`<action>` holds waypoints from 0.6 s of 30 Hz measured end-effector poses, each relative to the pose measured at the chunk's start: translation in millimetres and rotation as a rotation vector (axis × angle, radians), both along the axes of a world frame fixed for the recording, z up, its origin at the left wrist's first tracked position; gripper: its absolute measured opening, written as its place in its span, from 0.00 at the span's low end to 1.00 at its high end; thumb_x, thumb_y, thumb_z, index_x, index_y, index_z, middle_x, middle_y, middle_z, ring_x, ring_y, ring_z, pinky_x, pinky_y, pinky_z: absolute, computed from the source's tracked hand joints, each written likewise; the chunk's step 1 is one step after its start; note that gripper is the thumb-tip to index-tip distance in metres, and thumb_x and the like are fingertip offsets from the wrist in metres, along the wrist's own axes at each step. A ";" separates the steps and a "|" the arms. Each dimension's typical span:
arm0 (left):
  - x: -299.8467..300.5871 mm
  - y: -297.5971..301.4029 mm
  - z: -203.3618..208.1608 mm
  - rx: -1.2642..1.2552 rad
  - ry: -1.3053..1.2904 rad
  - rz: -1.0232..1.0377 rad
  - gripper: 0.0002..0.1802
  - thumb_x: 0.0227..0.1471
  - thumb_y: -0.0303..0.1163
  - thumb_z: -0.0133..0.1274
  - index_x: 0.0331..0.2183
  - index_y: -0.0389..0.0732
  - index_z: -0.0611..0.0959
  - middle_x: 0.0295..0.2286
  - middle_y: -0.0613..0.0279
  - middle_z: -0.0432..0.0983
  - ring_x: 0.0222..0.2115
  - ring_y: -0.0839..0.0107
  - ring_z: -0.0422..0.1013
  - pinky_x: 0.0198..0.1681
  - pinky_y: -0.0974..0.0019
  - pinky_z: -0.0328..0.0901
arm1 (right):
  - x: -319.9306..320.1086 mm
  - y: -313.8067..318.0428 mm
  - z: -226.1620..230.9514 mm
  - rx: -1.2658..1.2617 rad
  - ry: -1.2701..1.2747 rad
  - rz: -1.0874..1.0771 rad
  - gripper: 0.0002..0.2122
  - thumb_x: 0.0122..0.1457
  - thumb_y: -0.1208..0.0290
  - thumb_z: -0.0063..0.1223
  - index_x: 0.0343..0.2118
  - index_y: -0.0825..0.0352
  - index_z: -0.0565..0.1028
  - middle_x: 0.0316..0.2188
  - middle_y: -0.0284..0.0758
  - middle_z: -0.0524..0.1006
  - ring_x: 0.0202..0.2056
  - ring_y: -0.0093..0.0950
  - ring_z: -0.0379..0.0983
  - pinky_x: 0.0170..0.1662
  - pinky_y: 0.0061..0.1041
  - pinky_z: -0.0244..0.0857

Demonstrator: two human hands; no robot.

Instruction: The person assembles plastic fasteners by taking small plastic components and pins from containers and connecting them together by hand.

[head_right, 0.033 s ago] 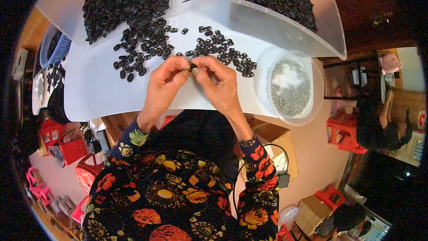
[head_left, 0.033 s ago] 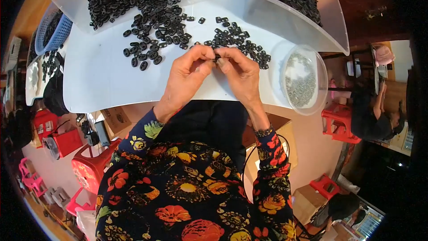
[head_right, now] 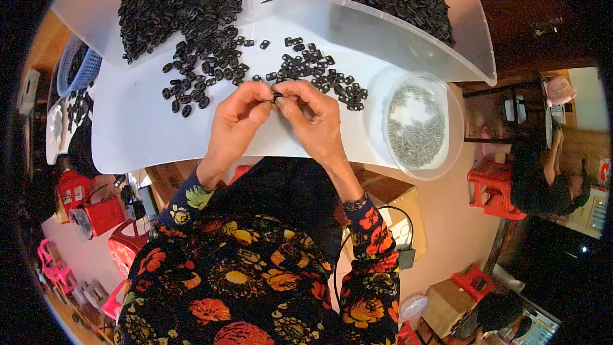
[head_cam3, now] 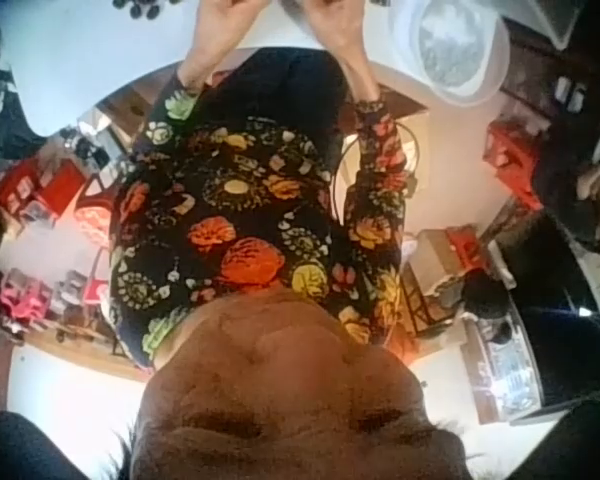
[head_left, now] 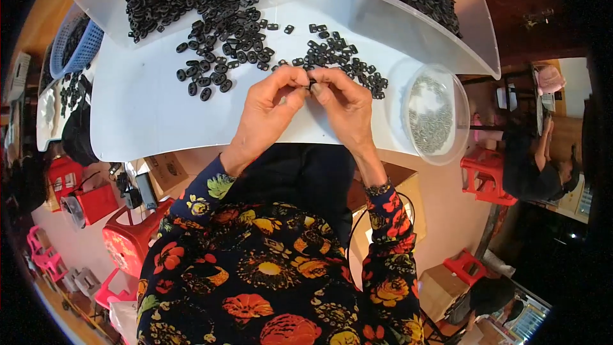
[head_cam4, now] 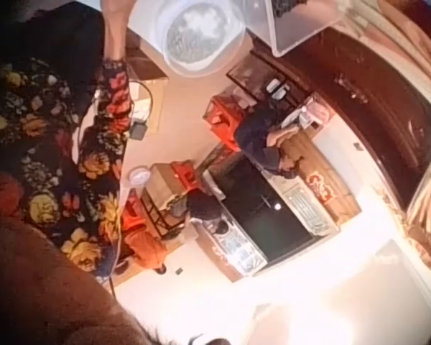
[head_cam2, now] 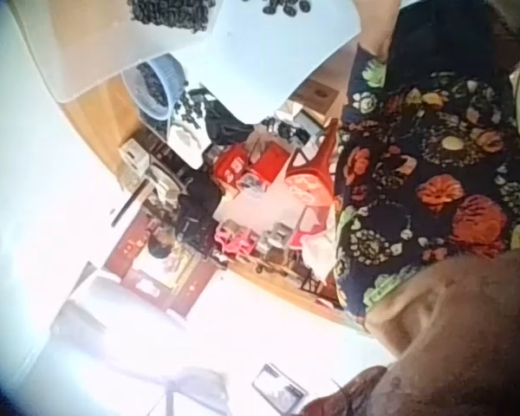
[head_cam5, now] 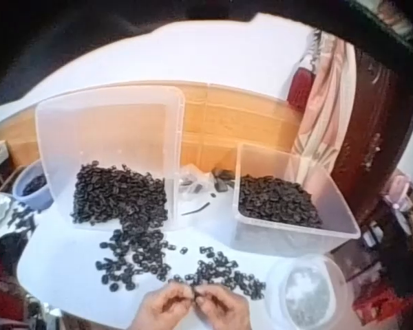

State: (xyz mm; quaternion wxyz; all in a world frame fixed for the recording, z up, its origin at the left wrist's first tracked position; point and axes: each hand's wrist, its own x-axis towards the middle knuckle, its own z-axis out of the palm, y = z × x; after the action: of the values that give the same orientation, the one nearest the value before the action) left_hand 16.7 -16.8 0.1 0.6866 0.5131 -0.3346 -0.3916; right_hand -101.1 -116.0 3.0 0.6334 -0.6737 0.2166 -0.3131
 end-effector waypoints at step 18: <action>1.3 0.2 7.0 0.139 -0.122 0.016 0.08 0.50 0.19 0.47 0.36 0.34 0.73 0.29 0.69 0.68 0.30 0.82 0.64 0.34 0.77 0.62 | -2.1 -1.1 -5.4 0.015 -0.057 0.009 0.07 0.58 0.79 0.50 0.39 0.72 0.75 0.32 0.32 0.76 0.31 0.19 0.72 0.37 0.16 0.68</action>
State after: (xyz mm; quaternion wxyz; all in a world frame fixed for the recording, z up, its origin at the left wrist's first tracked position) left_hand 18.0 -16.7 7.1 0.6307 0.5852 -0.3435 -0.3764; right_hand -103.1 -117.1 -2.4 0.6457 -0.6607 0.1981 -0.3277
